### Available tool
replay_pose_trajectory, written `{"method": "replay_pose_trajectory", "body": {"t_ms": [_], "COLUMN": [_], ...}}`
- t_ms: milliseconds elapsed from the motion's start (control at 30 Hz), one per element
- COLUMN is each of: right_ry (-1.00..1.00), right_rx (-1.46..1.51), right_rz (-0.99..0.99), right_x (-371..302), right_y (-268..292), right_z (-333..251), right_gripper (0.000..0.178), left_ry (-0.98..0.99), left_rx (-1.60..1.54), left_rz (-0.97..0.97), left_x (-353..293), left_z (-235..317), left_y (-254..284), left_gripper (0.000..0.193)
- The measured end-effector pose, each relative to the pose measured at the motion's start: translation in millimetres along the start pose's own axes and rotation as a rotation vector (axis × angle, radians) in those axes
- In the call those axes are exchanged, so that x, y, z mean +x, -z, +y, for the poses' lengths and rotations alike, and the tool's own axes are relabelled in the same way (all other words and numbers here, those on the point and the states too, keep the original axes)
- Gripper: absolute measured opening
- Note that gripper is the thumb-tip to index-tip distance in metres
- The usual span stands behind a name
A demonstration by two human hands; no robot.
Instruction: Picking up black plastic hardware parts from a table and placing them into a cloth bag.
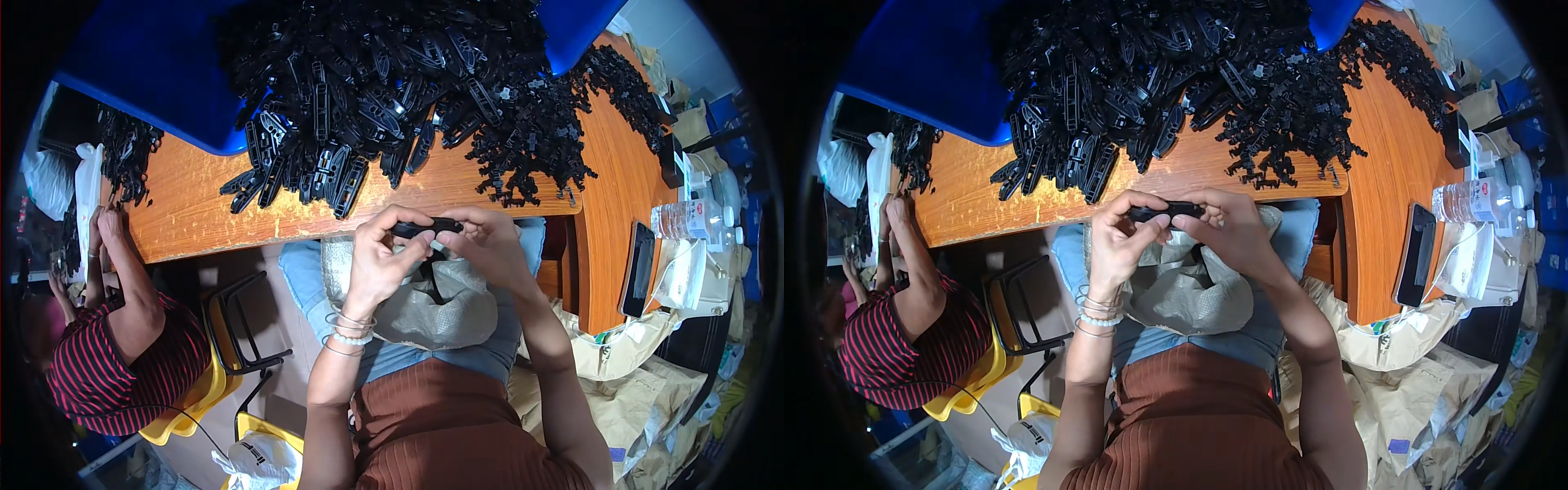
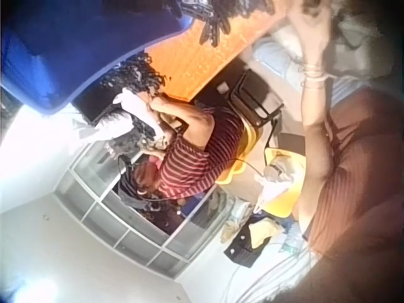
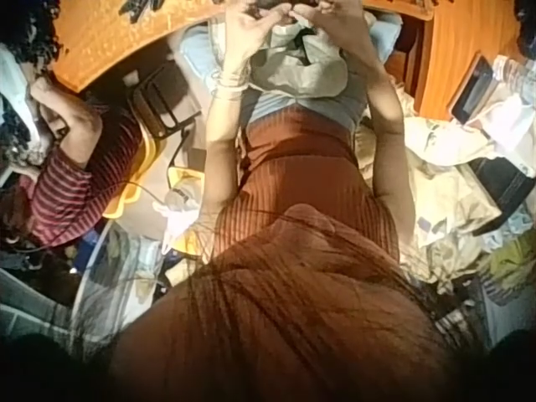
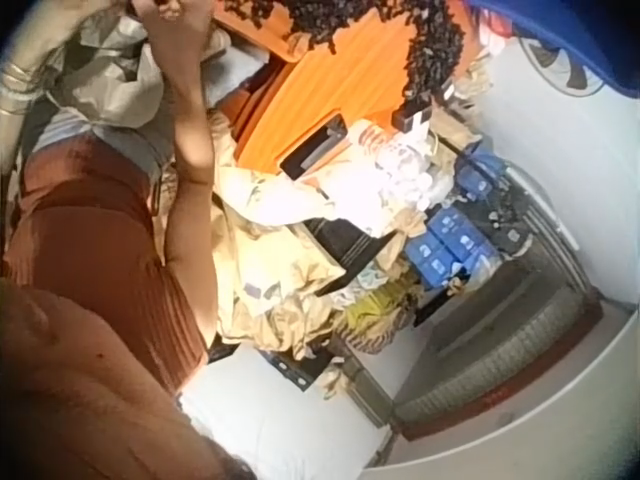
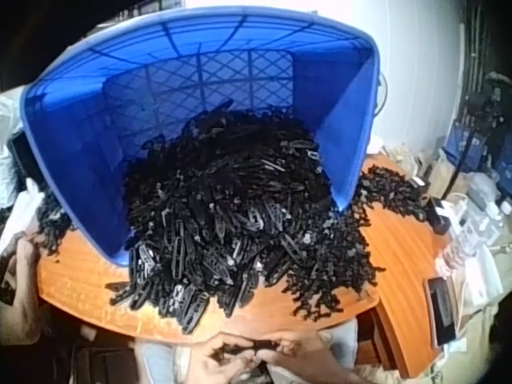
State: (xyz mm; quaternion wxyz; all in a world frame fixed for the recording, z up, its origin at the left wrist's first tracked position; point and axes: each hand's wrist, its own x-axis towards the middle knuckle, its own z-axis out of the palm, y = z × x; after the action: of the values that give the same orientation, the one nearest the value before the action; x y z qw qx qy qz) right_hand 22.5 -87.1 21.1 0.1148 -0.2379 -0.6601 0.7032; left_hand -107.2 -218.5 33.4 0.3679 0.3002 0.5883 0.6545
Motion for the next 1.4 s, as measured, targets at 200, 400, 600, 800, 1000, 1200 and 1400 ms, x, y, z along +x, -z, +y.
{"method": "replay_pose_trajectory", "body": {"t_ms": [200, 400, 600, 800, 1000, 1200, 1400], "right_ry": [0.097, 0.339, 0.612, 0.488, 0.415, 0.611, 0.704], "right_rx": [-0.184, -0.519, -0.999, -1.078, -1.15, -1.037, -0.745], "right_rz": [-0.186, 0.165, 0.652, 0.797, 0.796, 0.818, 0.778], "right_x": [-18.3, -23.4, -1.4, 17.0, 26.5, 32.9, 34.6], "right_y": [6.9, 23.8, 33.9, 34.5, 27.1, 20.9, 19.0], "right_z": [1.0, 4.2, -1.6, -2.7, -0.7, -1.6, 2.3], "right_gripper": [0.027, 0.009, 0.009, 0.011, 0.014, 0.006, 0.006], "left_ry": [0.05, -0.152, -0.132, -0.177, -0.098, -0.038, -0.223], "left_rx": [0.09, 0.563, 0.463, 0.637, 0.82, 0.799, 0.414], "left_rz": [-0.261, -0.027, 0.441, 0.61, 0.632, 0.623, 0.648], "left_x": [-5.3, 9.5, 38.9, 65.4, 78.3, 90.0, 54.7], "left_z": [1.7, 14.6, 22.6, 15.6, 28.2, 23.4, -2.9], "left_y": [24.6, 43.1, 40.4, 45.1, 37.5, 52.6, 37.3], "left_gripper": [0.016, 0.012, 0.017, 0.023, 0.039, 0.041, 0.021]}}
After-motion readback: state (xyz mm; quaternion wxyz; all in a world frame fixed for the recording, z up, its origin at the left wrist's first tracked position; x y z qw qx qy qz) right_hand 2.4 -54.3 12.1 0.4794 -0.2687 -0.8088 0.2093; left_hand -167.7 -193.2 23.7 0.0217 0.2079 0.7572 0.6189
